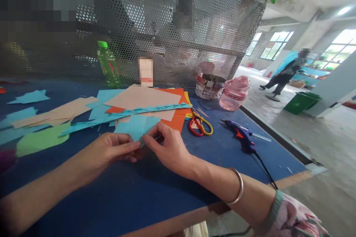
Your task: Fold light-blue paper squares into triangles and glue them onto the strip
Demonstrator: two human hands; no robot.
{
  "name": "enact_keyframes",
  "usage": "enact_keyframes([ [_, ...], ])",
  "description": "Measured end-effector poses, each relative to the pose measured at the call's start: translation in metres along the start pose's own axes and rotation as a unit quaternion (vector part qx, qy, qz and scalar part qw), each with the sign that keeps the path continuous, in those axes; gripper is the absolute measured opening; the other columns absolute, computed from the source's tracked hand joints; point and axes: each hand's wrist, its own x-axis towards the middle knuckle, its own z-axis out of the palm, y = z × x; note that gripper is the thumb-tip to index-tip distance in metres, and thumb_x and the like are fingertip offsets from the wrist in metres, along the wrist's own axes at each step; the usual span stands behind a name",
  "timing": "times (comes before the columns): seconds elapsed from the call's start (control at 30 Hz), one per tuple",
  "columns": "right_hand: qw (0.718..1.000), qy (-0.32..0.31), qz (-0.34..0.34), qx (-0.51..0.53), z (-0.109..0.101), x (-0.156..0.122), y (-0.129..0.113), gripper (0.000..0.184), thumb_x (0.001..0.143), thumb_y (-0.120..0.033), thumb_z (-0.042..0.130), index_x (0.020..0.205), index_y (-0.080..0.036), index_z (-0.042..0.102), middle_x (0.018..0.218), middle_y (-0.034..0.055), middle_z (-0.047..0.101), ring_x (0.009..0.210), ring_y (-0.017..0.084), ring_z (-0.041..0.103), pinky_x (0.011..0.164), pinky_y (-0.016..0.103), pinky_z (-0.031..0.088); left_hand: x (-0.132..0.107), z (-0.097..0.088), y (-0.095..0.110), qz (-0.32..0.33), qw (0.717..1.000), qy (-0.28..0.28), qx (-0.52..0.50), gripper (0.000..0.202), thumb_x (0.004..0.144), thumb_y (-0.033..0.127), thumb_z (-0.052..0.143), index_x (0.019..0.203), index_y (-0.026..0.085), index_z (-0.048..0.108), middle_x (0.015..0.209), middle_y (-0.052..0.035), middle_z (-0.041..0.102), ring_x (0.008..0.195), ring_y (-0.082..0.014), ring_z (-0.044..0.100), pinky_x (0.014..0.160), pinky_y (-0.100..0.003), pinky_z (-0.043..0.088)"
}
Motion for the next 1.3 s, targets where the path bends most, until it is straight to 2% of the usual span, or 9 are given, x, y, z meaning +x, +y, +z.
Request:
enact_keyframes([
  [0.17,1.000,-0.002,0.008,-0.001,0.0013,-0.0016,-0.0001,0.022,0.085,-0.033,0.066,0.073,-0.018,0.057,0.068,-0.0021,0.060,0.062,0.011,0.055,0.061,0.025,0.045,0.0007,0.0011,0.0018,0.004,1.000,-0.005,0.004,0.029,0.066,0.047,0.084,0.067,0.019,0.079,0.074,-0.0054,0.077,0.074,-0.0168,0.069,0.069,-0.023,0.054],
  [0.43,1.000,0.010,-0.002,-0.029,0.0021,-0.0036,0.0004,0.020,0.086,-0.032,0.065,0.074,-0.018,0.057,0.069,-0.0019,0.061,0.061,0.011,0.055,0.061,0.025,0.045,0.0009,0.0033,0.0019,0.012,1.000,0.000,0.007,0.030,0.060,0.049,0.086,0.063,0.020,0.079,0.069,-0.0049,0.077,0.069,-0.0158,0.068,0.065,-0.022,0.053],
  [0.8,0.998,0.026,-0.034,-0.050,0.0034,-0.0051,-0.0040,0.016,0.086,-0.028,0.065,0.076,-0.019,0.057,0.069,-0.0023,0.063,0.061,0.011,0.057,0.061,0.024,0.046,0.0010,0.0055,-0.0004,0.027,1.000,0.009,0.004,0.020,0.063,0.039,0.083,0.062,0.020,0.077,0.063,-0.0033,0.075,0.062,-0.0149,0.066,0.061,-0.022,0.051],
  [0.93,0.998,0.036,-0.041,-0.044,0.0036,-0.0054,-0.0046,0.013,0.086,-0.027,0.066,0.088,-0.021,0.055,0.074,-0.0038,0.062,0.061,0.010,0.059,0.060,0.023,0.047,-0.0006,0.0056,0.0008,0.024,1.000,0.010,0.004,0.020,0.064,0.038,0.082,0.063,0.019,0.076,0.063,-0.0033,0.074,0.063,-0.0150,0.066,0.062,-0.023,0.051],
  [1.03,0.997,0.035,-0.053,-0.046,0.0028,-0.0055,-0.0036,0.018,0.088,-0.026,0.064,0.101,-0.023,0.052,0.067,-0.0066,0.059,0.060,0.011,0.062,0.061,0.024,0.047,-0.0019,0.0044,0.0017,0.017,1.000,0.013,0.008,0.020,0.063,0.039,0.082,0.064,0.019,0.076,0.065,-0.0039,0.075,0.065,-0.0161,0.067,0.063,-0.024,0.051],
  [1.17,0.997,0.020,-0.060,-0.049,0.0001,-0.0070,-0.0016,0.014,0.096,-0.025,0.054,0.109,-0.025,0.048,0.062,-0.0069,0.059,0.060,0.014,0.068,0.058,0.023,0.047,-0.0034,0.0035,0.0042,0.017,1.000,0.006,0.008,0.021,0.061,0.039,0.084,0.063,0.019,0.076,0.065,-0.0038,0.075,0.065,-0.0165,0.067,0.063,-0.025,0.050],
  [1.3,0.995,0.012,-0.087,-0.046,-0.0022,-0.0083,-0.0001,0.012,0.101,-0.022,0.044,0.112,-0.025,0.046,0.066,-0.0051,0.063,0.062,0.013,0.069,0.060,0.024,0.050,-0.0021,0.0021,0.0037,0.018,1.000,-0.001,0.006,0.026,0.064,0.043,0.083,0.062,0.019,0.074,0.066,-0.0039,0.074,0.065,-0.0157,0.065,0.064,-0.025,0.049],
])
